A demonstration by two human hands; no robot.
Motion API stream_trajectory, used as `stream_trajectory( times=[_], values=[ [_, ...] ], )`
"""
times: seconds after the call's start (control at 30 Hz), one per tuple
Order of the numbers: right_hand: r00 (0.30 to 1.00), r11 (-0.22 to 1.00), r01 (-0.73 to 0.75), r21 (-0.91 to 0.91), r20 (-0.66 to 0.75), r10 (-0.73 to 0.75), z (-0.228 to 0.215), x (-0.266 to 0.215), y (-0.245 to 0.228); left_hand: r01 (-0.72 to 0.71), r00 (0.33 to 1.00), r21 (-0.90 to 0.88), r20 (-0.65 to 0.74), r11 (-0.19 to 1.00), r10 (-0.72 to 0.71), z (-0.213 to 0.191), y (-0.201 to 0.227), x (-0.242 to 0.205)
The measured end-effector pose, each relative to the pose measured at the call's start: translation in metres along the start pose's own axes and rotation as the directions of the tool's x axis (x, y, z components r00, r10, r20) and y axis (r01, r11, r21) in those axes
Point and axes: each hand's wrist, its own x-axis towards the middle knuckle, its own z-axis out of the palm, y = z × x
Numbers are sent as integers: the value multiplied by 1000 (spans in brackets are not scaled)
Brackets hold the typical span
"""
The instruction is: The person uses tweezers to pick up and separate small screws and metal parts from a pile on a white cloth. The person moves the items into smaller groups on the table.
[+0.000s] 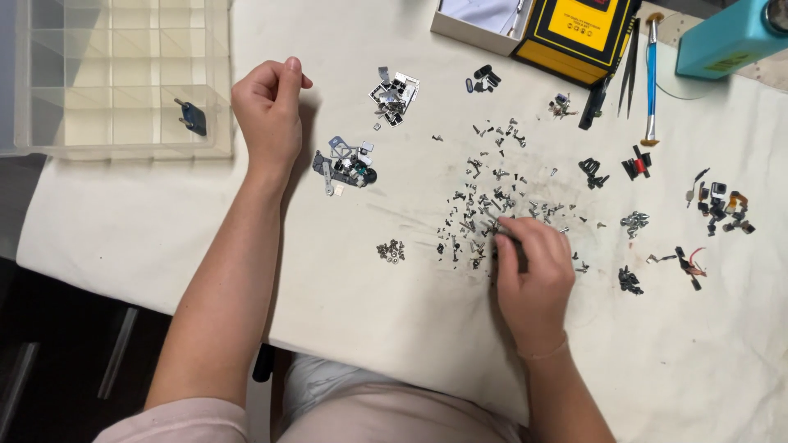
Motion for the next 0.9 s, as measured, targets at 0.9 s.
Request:
stream_trajectory(
  times=[0.9],
  values=[
    [996,997,-37,-62,-83,32,19,72,74,35,999,16,8,999,-35,1,4,1]
  ],
)
